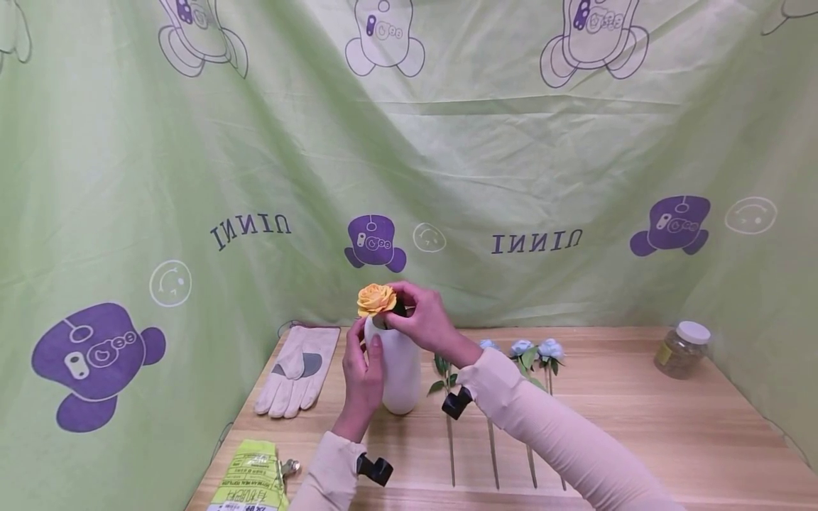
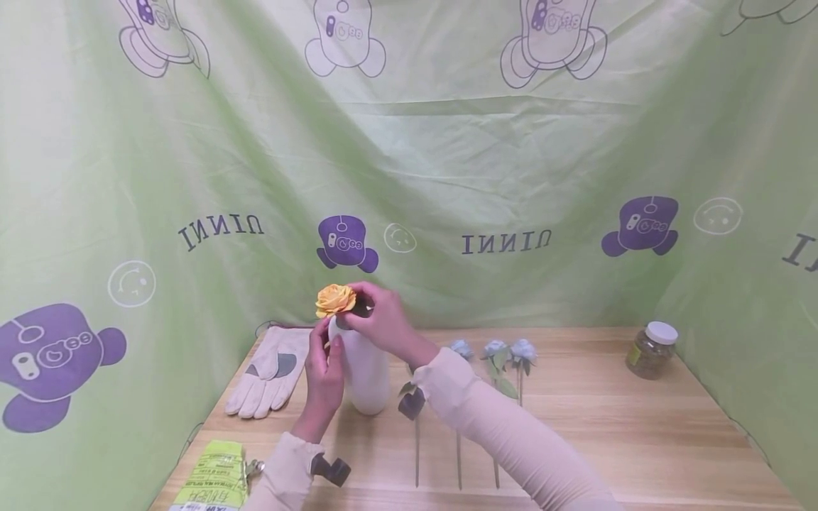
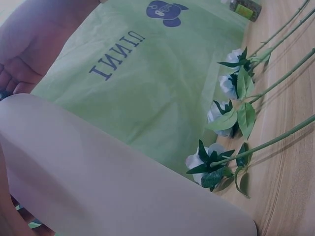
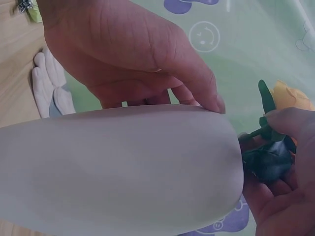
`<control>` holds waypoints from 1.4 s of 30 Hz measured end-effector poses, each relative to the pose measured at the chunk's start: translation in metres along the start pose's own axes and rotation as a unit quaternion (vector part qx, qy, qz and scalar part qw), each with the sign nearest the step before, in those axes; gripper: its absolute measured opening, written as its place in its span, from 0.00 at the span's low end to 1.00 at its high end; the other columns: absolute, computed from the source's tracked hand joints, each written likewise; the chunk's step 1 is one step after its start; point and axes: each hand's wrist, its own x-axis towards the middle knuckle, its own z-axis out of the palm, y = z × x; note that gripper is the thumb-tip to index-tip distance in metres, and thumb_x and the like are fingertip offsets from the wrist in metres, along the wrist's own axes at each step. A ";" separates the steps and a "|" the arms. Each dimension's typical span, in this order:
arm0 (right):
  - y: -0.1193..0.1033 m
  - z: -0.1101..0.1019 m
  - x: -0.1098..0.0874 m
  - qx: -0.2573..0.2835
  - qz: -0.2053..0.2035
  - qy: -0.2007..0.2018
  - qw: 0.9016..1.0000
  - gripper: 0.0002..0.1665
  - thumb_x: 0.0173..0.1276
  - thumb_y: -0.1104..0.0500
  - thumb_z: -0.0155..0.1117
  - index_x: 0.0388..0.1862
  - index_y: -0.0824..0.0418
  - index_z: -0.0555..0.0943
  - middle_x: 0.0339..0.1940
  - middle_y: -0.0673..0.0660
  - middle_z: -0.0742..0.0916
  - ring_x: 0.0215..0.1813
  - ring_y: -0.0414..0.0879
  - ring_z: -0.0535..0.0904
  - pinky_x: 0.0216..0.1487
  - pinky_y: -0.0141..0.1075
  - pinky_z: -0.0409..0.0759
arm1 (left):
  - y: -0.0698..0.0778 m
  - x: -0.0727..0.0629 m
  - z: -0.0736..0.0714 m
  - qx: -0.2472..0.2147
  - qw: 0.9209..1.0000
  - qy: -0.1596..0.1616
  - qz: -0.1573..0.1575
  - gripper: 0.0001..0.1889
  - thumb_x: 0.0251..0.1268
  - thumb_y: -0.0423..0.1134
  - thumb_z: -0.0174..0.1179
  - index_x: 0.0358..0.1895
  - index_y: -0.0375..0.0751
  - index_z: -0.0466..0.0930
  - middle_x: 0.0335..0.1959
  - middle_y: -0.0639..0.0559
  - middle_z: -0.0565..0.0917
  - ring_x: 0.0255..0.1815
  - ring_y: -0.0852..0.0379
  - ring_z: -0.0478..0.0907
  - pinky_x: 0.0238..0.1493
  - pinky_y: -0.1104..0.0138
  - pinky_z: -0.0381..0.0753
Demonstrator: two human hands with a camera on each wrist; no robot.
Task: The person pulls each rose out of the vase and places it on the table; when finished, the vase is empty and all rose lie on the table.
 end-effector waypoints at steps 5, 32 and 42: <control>-0.001 -0.002 0.001 -0.008 0.002 0.011 1.000 0.24 0.59 0.68 0.71 0.56 0.68 0.81 0.49 0.66 0.89 0.48 0.56 0.88 0.44 0.37 0.88 | -0.001 0.000 0.000 0.003 1.000 -0.002 0.002 0.23 0.79 0.42 0.48 0.71 0.41 0.63 0.64 0.43 0.76 0.62 0.48 0.77 0.58 0.47 0.80; -0.020 -0.012 0.011 0.020 -0.022 0.031 0.999 0.25 0.59 0.70 0.71 0.57 0.71 0.79 0.47 0.69 0.89 0.46 0.59 0.88 0.44 0.38 0.88 | 0.043 -0.001 -0.008 -0.003 1.000 -0.009 -0.011 0.22 0.76 0.33 0.47 0.68 0.26 0.63 0.61 0.31 0.76 0.60 0.38 0.77 0.59 0.43 0.79; -0.030 -0.017 0.016 0.046 -0.027 0.035 0.998 0.25 0.59 0.72 0.71 0.56 0.72 0.79 0.47 0.71 0.88 0.46 0.60 0.88 0.43 0.36 0.88 | 0.043 -0.001 -0.009 -0.009 1.000 -0.004 -0.008 0.22 0.75 0.32 0.48 0.68 0.24 0.64 0.59 0.29 0.77 0.58 0.38 0.77 0.58 0.42 0.78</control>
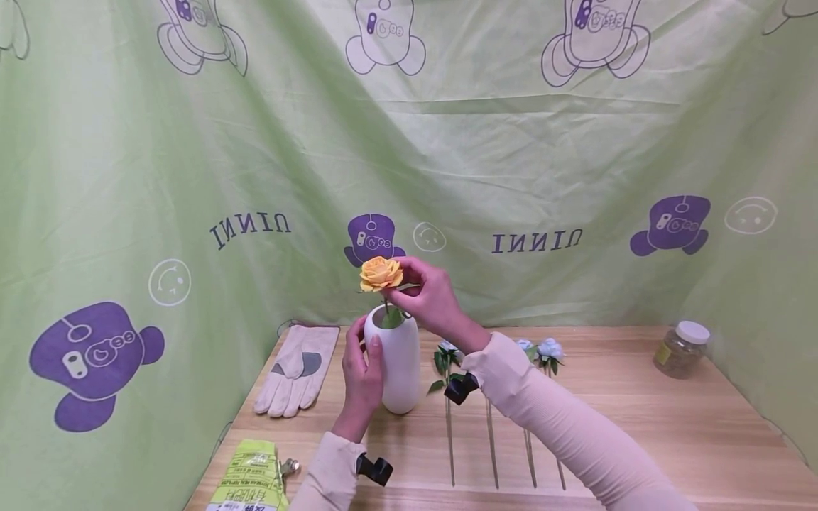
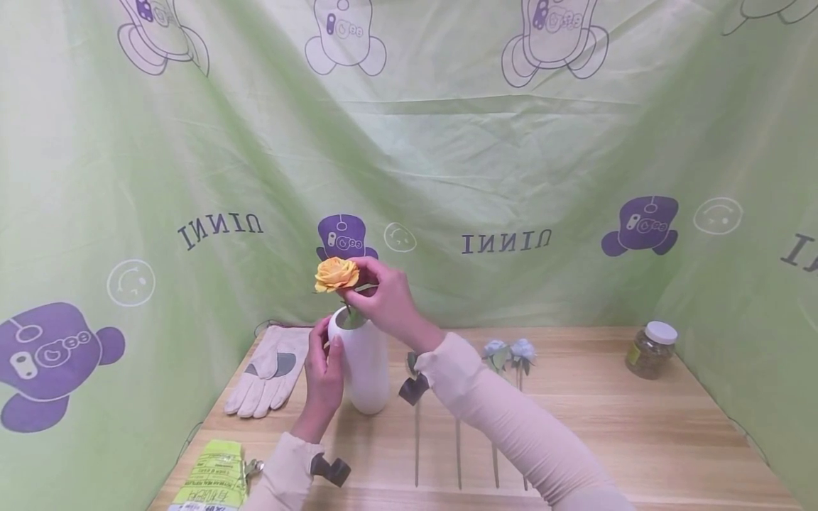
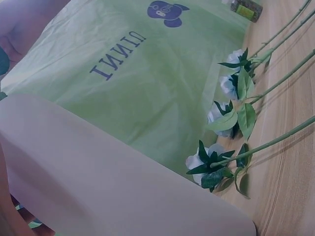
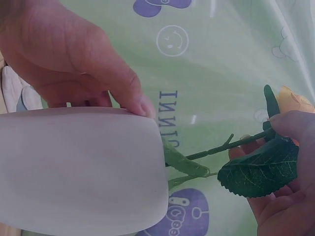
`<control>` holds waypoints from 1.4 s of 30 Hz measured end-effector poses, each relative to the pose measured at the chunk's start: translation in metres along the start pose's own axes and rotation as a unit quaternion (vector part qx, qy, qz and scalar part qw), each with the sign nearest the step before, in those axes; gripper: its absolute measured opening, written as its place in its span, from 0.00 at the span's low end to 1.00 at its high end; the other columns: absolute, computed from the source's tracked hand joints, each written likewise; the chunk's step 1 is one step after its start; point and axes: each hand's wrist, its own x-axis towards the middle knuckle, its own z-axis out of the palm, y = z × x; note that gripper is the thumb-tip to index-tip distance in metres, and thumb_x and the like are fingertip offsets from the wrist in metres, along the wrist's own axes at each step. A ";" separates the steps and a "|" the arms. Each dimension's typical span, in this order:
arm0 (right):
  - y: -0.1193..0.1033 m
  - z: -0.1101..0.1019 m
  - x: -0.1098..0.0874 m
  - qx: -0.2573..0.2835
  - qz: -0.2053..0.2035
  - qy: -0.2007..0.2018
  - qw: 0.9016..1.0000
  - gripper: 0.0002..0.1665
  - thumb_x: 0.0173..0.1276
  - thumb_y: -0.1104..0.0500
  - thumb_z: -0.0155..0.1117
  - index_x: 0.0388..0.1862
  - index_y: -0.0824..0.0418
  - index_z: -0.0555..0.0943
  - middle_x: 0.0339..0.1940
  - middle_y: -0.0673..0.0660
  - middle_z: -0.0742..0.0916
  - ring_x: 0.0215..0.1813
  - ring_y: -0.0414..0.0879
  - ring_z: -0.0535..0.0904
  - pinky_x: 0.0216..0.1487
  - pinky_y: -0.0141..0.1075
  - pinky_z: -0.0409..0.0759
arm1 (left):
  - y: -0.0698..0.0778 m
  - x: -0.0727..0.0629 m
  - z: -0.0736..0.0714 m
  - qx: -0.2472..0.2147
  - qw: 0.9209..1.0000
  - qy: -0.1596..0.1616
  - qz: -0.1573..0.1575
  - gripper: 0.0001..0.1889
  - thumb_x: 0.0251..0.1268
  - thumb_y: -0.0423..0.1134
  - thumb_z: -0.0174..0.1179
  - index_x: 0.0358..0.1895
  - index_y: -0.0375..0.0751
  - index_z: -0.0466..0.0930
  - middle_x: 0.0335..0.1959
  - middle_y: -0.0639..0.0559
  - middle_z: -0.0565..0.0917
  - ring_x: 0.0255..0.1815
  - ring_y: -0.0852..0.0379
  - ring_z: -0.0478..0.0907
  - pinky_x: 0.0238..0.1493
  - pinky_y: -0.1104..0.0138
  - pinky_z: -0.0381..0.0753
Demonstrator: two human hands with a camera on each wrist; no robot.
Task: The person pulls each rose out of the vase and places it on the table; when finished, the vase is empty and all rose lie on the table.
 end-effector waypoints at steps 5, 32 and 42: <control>-0.004 -0.001 0.002 0.003 0.000 0.006 1.000 0.25 0.59 0.72 0.71 0.56 0.73 0.79 0.46 0.71 0.88 0.46 0.62 0.88 0.44 0.41 0.88 | 0.001 0.000 0.000 -0.001 1.000 0.003 0.003 0.22 0.75 0.32 0.48 0.67 0.24 0.64 0.57 0.29 0.77 0.56 0.39 0.77 0.57 0.42 0.78; -0.028 -0.012 0.011 -0.029 -0.058 0.021 0.998 0.25 0.58 0.69 0.73 0.56 0.70 0.80 0.46 0.66 0.89 0.42 0.51 0.87 0.40 0.33 0.87 | -0.001 0.000 0.001 -0.001 1.000 0.002 -0.006 0.23 0.74 0.33 0.49 0.68 0.26 0.64 0.58 0.30 0.77 0.57 0.39 0.77 0.57 0.46 0.78; -0.041 -0.015 0.014 -0.027 -0.068 0.010 0.997 0.24 0.59 0.69 0.72 0.55 0.69 0.80 0.44 0.65 0.89 0.39 0.44 0.84 0.38 0.31 0.86 | -0.002 0.000 0.002 -0.003 1.000 0.002 -0.005 0.24 0.74 0.33 0.48 0.68 0.25 0.64 0.59 0.29 0.77 0.57 0.36 0.77 0.56 0.43 0.78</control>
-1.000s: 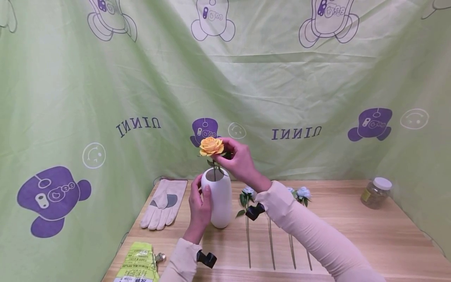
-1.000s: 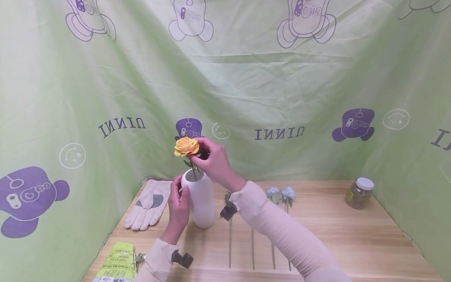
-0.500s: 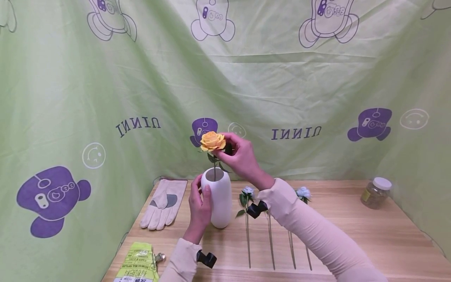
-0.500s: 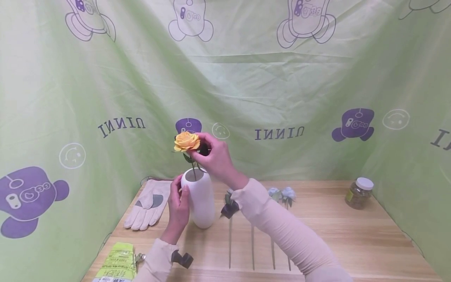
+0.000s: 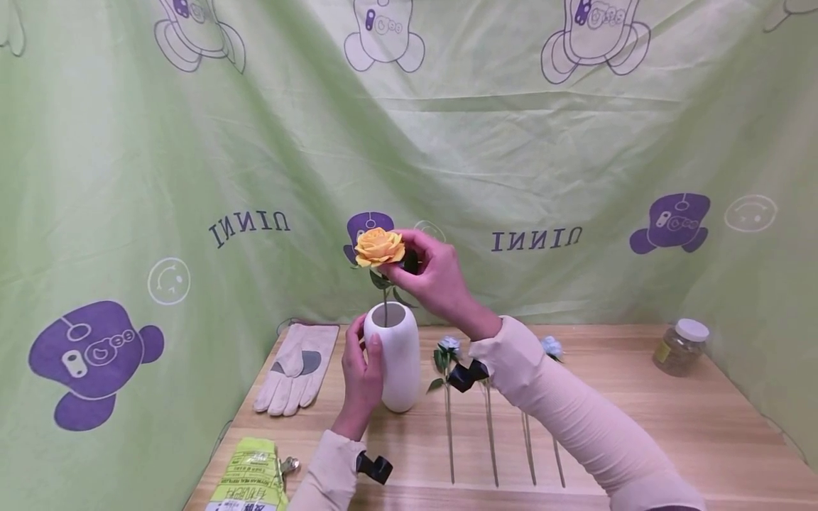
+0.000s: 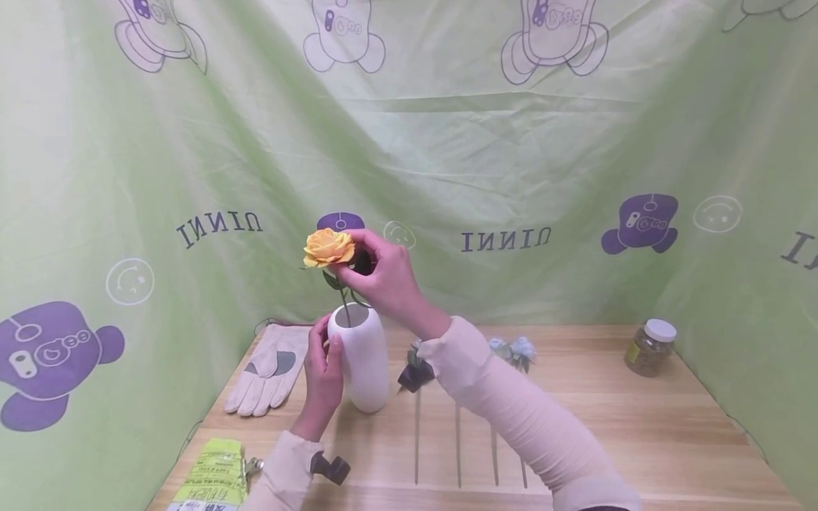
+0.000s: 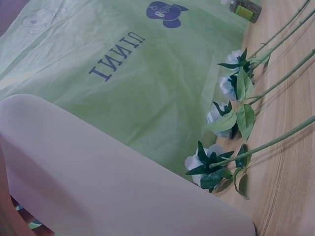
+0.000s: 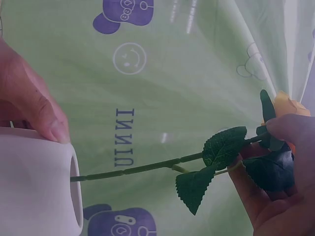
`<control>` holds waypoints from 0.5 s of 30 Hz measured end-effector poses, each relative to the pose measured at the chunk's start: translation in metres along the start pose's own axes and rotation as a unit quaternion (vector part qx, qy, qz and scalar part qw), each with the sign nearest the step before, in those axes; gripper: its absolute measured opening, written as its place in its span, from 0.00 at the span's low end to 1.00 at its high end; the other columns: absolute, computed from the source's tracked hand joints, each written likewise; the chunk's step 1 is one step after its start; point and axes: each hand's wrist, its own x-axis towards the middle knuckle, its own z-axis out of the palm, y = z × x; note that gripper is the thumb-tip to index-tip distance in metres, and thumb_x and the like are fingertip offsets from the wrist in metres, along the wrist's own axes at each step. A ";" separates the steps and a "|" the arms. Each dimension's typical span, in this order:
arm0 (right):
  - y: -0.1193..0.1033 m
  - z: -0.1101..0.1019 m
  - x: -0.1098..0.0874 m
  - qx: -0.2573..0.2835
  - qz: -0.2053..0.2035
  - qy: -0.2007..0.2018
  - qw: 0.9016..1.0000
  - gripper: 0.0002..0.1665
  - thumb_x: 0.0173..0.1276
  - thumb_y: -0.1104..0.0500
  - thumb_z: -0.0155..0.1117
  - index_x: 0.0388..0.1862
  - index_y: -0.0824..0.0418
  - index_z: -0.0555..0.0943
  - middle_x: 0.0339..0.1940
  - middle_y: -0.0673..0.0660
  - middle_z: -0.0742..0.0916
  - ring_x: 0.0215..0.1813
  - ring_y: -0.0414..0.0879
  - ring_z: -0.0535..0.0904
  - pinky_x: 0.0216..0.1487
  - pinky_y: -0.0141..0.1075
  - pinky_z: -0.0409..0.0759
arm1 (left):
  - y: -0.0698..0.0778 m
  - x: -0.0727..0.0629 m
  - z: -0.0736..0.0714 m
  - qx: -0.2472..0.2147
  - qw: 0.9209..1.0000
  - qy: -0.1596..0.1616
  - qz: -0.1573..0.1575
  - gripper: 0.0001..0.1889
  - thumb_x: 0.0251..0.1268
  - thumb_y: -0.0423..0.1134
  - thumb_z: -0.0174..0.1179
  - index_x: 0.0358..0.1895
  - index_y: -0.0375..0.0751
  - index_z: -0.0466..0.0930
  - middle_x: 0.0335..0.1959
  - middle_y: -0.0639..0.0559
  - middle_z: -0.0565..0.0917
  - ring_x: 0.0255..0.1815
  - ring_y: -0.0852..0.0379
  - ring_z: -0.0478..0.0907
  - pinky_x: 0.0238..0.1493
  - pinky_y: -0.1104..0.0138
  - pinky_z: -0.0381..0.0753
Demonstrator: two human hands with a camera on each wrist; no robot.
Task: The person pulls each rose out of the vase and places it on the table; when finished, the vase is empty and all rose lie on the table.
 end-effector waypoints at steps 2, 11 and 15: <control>-0.002 -0.001 0.001 -0.003 0.003 0.000 1.000 0.23 0.59 0.69 0.73 0.55 0.69 0.81 0.44 0.64 0.89 0.40 0.44 0.84 0.38 0.30 0.85 | 0.000 0.000 0.000 -0.001 1.000 0.000 0.001 0.24 0.74 0.33 0.48 0.68 0.24 0.64 0.59 0.29 0.77 0.57 0.36 0.77 0.56 0.44 0.78; -0.009 -0.006 0.007 0.021 -0.002 0.020 1.000 0.23 0.58 0.71 0.73 0.54 0.71 0.80 0.46 0.67 0.88 0.41 0.39 0.84 0.39 0.29 0.85 | 0.001 0.000 -0.001 -0.001 1.000 0.002 -0.001 0.24 0.74 0.34 0.48 0.68 0.24 0.65 0.58 0.30 0.78 0.57 0.38 0.77 0.56 0.47 0.79; -0.013 -0.013 0.011 0.032 -0.006 0.035 0.999 0.24 0.58 0.72 0.73 0.54 0.73 0.80 0.47 0.69 0.88 0.40 0.36 0.84 0.39 0.28 0.85 | -0.002 0.000 0.000 0.000 1.000 0.002 -0.002 0.23 0.74 0.34 0.47 0.68 0.27 0.65 0.58 0.31 0.77 0.56 0.37 0.77 0.56 0.45 0.79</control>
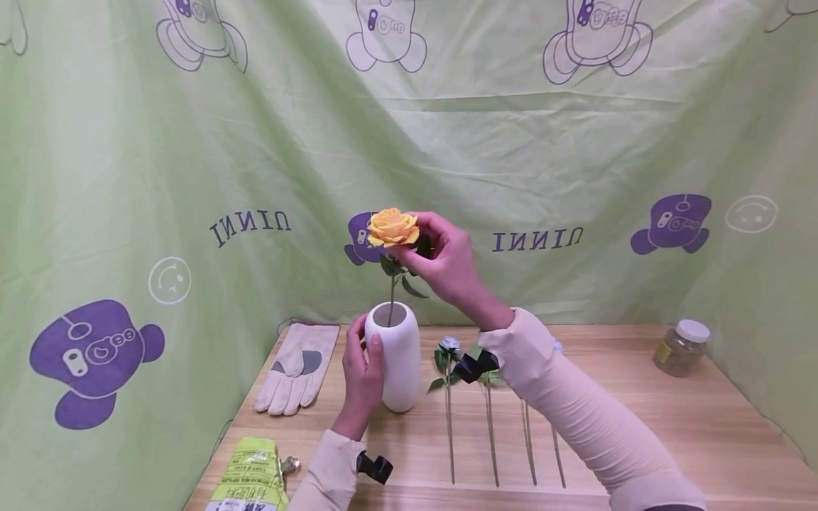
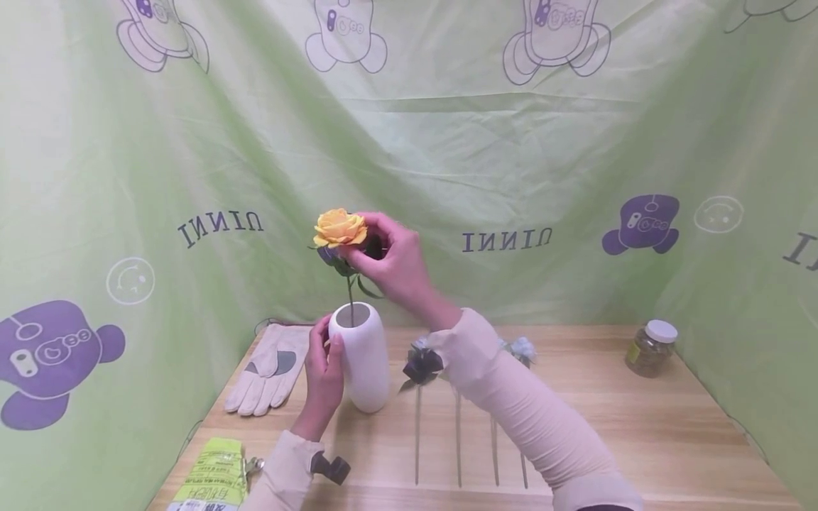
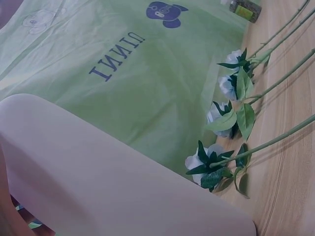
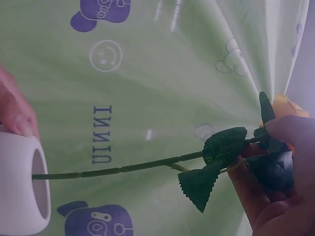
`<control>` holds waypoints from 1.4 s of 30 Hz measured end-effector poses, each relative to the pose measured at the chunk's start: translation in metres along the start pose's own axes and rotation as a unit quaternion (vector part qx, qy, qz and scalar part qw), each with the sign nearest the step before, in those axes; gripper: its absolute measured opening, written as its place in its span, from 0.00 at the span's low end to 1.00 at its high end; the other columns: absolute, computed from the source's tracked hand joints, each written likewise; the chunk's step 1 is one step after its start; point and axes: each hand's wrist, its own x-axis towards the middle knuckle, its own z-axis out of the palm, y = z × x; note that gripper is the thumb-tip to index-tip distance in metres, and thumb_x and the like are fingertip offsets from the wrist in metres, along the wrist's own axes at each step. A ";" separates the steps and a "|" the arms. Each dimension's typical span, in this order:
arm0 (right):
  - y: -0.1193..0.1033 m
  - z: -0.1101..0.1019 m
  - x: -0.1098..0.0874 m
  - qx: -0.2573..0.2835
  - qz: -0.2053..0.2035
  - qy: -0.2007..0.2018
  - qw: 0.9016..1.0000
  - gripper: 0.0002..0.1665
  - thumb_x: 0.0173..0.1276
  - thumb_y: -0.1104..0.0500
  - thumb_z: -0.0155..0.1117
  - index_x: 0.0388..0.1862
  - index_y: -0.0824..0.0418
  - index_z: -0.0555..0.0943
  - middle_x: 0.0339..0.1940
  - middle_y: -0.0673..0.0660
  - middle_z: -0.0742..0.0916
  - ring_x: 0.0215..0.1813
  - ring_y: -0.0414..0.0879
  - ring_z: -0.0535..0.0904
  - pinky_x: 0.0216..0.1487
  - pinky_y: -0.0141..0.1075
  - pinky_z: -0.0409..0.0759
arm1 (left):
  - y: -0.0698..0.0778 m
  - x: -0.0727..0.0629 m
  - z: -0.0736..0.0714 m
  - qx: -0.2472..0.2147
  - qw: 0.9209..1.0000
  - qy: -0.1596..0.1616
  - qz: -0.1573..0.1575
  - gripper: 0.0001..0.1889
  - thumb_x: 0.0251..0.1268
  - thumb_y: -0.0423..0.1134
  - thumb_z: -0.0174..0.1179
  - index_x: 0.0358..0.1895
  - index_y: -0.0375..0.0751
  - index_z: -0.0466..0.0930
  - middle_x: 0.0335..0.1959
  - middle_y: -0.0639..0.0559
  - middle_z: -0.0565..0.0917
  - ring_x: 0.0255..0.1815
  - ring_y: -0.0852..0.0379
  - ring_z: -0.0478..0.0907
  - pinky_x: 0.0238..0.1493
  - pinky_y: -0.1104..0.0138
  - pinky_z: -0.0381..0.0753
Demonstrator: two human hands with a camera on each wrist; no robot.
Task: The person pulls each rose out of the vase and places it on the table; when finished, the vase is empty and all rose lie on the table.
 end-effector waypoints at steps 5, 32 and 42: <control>-0.006 -0.008 0.005 0.006 -0.005 0.013 1.000 0.23 0.58 0.72 0.71 0.54 0.74 0.79 0.47 0.70 0.87 0.40 0.35 0.84 0.40 0.27 0.84 | 0.001 0.000 0.000 0.006 1.000 0.000 0.001 0.23 0.75 0.34 0.47 0.68 0.27 0.64 0.59 0.31 0.77 0.56 0.37 0.77 0.55 0.46 0.79; -0.018 -0.044 0.007 0.080 -0.021 0.075 0.994 0.18 0.61 0.73 0.68 0.52 0.71 0.80 0.37 0.45 0.90 0.34 0.40 0.88 0.35 0.35 0.87 | -0.021 0.003 0.006 0.000 1.000 0.005 0.007 0.24 0.74 0.33 0.48 0.69 0.27 0.64 0.60 0.29 0.76 0.58 0.33 0.77 0.56 0.41 0.78; -0.026 -0.055 0.008 0.075 -0.035 0.100 0.992 0.17 0.60 0.74 0.70 0.48 0.64 0.82 0.37 0.46 0.91 0.33 0.40 0.87 0.34 0.34 0.87 | -0.042 0.003 0.006 -0.003 1.000 0.003 0.009 0.23 0.75 0.40 0.49 0.70 0.40 0.65 0.62 0.39 0.78 0.59 0.42 0.78 0.57 0.47 0.80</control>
